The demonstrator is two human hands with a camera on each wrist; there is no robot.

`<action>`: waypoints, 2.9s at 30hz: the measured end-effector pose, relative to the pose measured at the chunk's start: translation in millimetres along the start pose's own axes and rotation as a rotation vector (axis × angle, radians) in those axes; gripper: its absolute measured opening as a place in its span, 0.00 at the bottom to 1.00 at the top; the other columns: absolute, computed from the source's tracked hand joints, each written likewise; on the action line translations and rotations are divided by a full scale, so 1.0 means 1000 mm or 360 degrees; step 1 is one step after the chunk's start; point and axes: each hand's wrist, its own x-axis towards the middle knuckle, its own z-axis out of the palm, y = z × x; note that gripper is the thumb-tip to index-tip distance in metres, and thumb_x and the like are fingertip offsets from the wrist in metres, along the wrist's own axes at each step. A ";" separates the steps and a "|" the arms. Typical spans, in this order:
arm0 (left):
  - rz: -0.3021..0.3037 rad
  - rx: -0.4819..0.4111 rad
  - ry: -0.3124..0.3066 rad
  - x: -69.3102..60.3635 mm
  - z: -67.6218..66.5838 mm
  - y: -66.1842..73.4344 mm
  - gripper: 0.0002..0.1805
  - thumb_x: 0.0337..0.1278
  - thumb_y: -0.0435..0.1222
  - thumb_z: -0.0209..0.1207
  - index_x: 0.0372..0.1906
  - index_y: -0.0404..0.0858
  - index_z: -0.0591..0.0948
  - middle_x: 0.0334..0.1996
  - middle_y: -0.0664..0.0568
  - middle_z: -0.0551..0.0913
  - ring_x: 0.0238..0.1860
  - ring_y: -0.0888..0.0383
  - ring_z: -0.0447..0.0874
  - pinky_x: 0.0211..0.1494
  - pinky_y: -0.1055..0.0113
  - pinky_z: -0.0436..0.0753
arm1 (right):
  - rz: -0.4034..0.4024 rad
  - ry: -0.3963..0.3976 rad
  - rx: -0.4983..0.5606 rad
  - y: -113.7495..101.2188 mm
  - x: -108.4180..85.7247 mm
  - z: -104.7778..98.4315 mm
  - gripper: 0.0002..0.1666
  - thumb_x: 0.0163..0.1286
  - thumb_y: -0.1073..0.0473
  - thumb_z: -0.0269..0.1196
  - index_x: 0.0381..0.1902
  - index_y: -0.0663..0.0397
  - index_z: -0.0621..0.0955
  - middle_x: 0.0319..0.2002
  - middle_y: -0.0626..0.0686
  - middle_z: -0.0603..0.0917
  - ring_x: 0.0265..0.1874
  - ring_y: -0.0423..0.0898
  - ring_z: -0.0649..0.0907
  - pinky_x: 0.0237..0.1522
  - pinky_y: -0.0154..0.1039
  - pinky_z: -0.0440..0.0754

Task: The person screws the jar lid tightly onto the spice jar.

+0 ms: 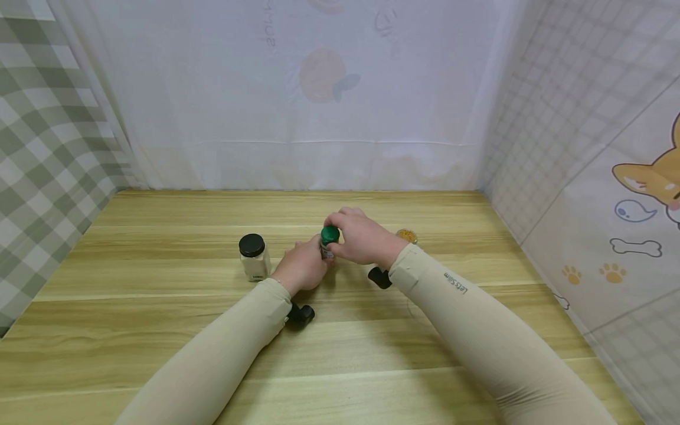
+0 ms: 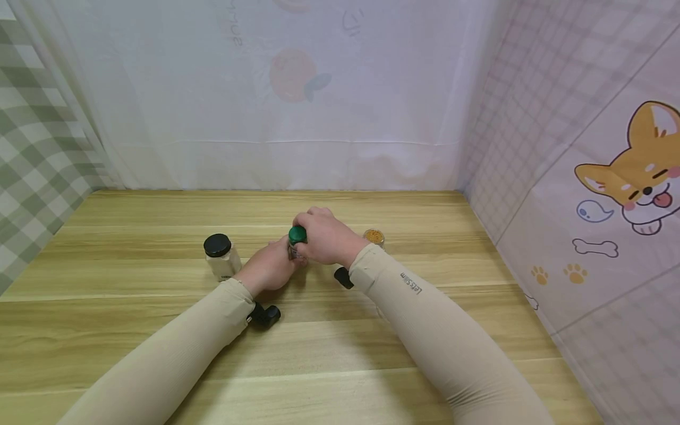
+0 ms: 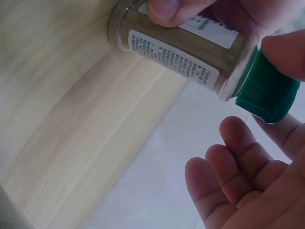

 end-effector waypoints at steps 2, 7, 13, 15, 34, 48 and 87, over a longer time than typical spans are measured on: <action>0.0000 0.0004 0.0002 0.000 0.000 0.000 0.12 0.80 0.47 0.55 0.57 0.48 0.74 0.72 0.48 0.79 0.80 0.28 0.57 0.79 0.29 0.57 | 0.0006 0.0009 -0.0002 0.000 0.000 0.000 0.19 0.75 0.55 0.66 0.59 0.58 0.81 0.55 0.57 0.81 0.58 0.56 0.76 0.62 0.49 0.78; 0.0003 0.0019 -0.0003 0.001 0.000 0.000 0.12 0.80 0.47 0.55 0.58 0.48 0.74 0.72 0.48 0.78 0.79 0.27 0.58 0.78 0.29 0.58 | 0.0025 0.0010 0.0018 0.000 0.000 0.000 0.27 0.74 0.54 0.67 0.66 0.58 0.78 0.60 0.59 0.81 0.63 0.59 0.77 0.67 0.52 0.77; -0.0002 0.0025 -0.0008 0.002 0.000 0.000 0.13 0.80 0.47 0.56 0.59 0.47 0.74 0.72 0.48 0.78 0.79 0.27 0.58 0.79 0.30 0.58 | 0.0008 -0.0009 0.0011 0.001 0.000 -0.001 0.26 0.73 0.57 0.66 0.67 0.55 0.79 0.60 0.57 0.81 0.62 0.58 0.76 0.65 0.51 0.78; -0.0003 0.0024 -0.0011 0.001 0.000 0.000 0.13 0.80 0.47 0.56 0.59 0.47 0.74 0.73 0.48 0.77 0.80 0.28 0.58 0.79 0.30 0.58 | 0.0005 -0.0014 -0.0002 0.000 0.000 0.000 0.23 0.74 0.57 0.65 0.64 0.55 0.80 0.58 0.56 0.81 0.60 0.57 0.76 0.62 0.50 0.79; 0.0004 -0.0001 -0.0006 0.001 0.000 -0.001 0.14 0.81 0.48 0.53 0.62 0.49 0.74 0.71 0.48 0.79 0.78 0.28 0.61 0.78 0.29 0.59 | -0.0002 0.0000 0.0019 0.000 -0.001 -0.002 0.27 0.73 0.56 0.66 0.68 0.56 0.78 0.61 0.58 0.81 0.63 0.59 0.77 0.66 0.52 0.78; 0.0006 0.0010 -0.0010 0.001 0.000 0.000 0.13 0.82 0.48 0.52 0.59 0.48 0.76 0.72 0.47 0.78 0.79 0.27 0.59 0.78 0.29 0.59 | 0.0049 -0.0014 -0.0001 -0.001 0.000 0.000 0.24 0.75 0.52 0.67 0.62 0.57 0.80 0.58 0.57 0.81 0.61 0.57 0.76 0.65 0.50 0.78; 0.0003 0.0004 0.0006 0.001 0.000 -0.001 0.11 0.80 0.48 0.55 0.53 0.47 0.75 0.69 0.46 0.81 0.79 0.28 0.59 0.78 0.30 0.61 | 0.0012 0.0010 0.0012 0.000 -0.002 -0.002 0.22 0.74 0.56 0.67 0.62 0.55 0.80 0.57 0.56 0.82 0.60 0.58 0.76 0.64 0.51 0.78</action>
